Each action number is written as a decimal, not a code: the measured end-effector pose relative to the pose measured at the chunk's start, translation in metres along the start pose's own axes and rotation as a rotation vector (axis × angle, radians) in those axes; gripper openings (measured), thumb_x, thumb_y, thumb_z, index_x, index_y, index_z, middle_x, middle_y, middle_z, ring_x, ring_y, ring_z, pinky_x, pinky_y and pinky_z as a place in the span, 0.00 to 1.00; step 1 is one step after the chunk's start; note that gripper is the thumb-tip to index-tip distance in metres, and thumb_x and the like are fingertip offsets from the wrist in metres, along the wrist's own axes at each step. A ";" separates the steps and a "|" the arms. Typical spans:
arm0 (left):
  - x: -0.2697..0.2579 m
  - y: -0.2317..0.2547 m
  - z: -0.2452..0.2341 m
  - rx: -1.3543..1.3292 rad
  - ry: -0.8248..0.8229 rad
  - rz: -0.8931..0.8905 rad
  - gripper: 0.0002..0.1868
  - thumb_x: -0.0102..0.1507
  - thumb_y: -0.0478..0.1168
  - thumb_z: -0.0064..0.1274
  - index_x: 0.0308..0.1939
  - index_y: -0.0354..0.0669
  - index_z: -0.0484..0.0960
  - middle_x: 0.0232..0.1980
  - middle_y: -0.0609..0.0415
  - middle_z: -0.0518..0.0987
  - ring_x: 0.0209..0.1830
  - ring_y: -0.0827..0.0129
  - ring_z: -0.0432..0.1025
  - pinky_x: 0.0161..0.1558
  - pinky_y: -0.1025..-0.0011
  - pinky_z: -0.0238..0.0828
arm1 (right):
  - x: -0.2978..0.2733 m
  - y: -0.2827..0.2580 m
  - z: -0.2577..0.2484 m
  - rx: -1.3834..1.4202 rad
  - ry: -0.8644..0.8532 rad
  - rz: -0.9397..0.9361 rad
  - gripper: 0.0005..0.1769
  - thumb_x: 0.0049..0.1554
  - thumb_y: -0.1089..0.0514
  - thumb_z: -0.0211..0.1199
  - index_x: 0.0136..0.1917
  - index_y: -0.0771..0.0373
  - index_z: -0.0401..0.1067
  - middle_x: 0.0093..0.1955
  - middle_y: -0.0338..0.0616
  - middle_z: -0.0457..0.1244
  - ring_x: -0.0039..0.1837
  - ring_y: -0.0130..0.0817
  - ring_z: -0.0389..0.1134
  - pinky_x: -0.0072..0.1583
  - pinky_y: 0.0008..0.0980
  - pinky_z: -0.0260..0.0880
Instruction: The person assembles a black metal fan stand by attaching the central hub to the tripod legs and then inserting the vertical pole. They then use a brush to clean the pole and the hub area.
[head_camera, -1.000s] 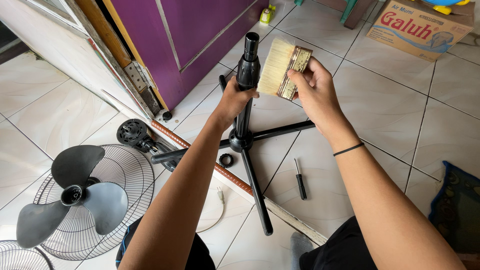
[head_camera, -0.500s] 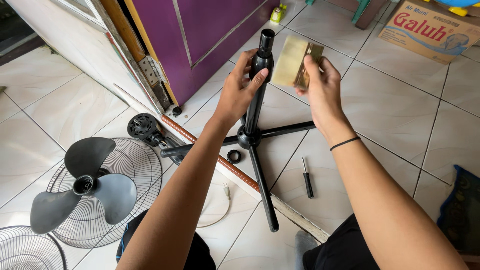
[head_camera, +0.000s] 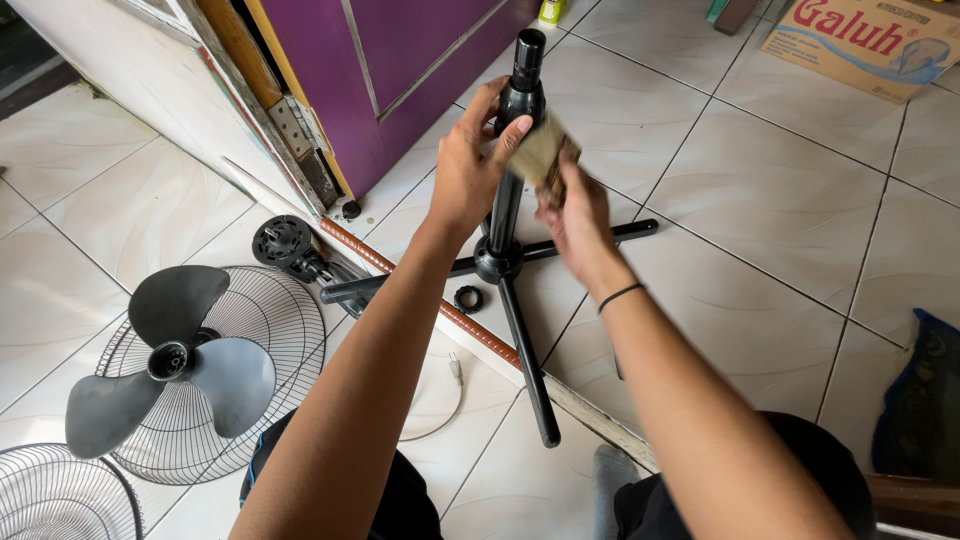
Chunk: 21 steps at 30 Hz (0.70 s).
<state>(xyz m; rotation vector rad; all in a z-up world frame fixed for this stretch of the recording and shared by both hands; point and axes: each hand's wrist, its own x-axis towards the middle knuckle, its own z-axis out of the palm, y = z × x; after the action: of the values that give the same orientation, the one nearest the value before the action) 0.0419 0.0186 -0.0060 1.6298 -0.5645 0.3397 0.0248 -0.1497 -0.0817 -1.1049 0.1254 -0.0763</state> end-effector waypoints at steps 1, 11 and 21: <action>0.000 0.001 -0.001 -0.009 -0.003 -0.017 0.27 0.70 0.48 0.55 0.70 0.43 0.69 0.54 0.46 0.85 0.50 0.65 0.84 0.53 0.67 0.79 | -0.003 0.022 -0.003 -0.023 0.048 0.000 0.18 0.66 0.45 0.57 0.52 0.63 0.70 0.41 0.36 0.64 0.35 0.18 0.58 0.34 0.22 0.54; 0.000 -0.002 -0.004 -0.012 -0.011 -0.041 0.28 0.69 0.52 0.54 0.69 0.45 0.69 0.55 0.45 0.84 0.53 0.61 0.84 0.52 0.65 0.82 | -0.019 0.093 -0.010 -0.134 0.328 -0.334 0.18 0.68 0.48 0.57 0.56 0.67 0.65 0.39 0.47 0.67 0.30 0.26 0.63 0.33 0.24 0.59; 0.002 -0.010 -0.005 0.020 0.005 0.033 0.29 0.70 0.53 0.55 0.69 0.45 0.69 0.55 0.42 0.85 0.56 0.56 0.83 0.60 0.62 0.80 | -0.024 0.112 -0.015 -0.422 0.294 0.153 0.18 0.62 0.50 0.57 0.59 0.64 0.64 0.42 0.47 0.71 0.30 0.34 0.73 0.27 0.26 0.64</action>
<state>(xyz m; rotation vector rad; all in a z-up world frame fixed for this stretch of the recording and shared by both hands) 0.0494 0.0240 -0.0128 1.6402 -0.5863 0.3751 -0.0010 -0.1098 -0.1868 -1.4971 0.5067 -0.0765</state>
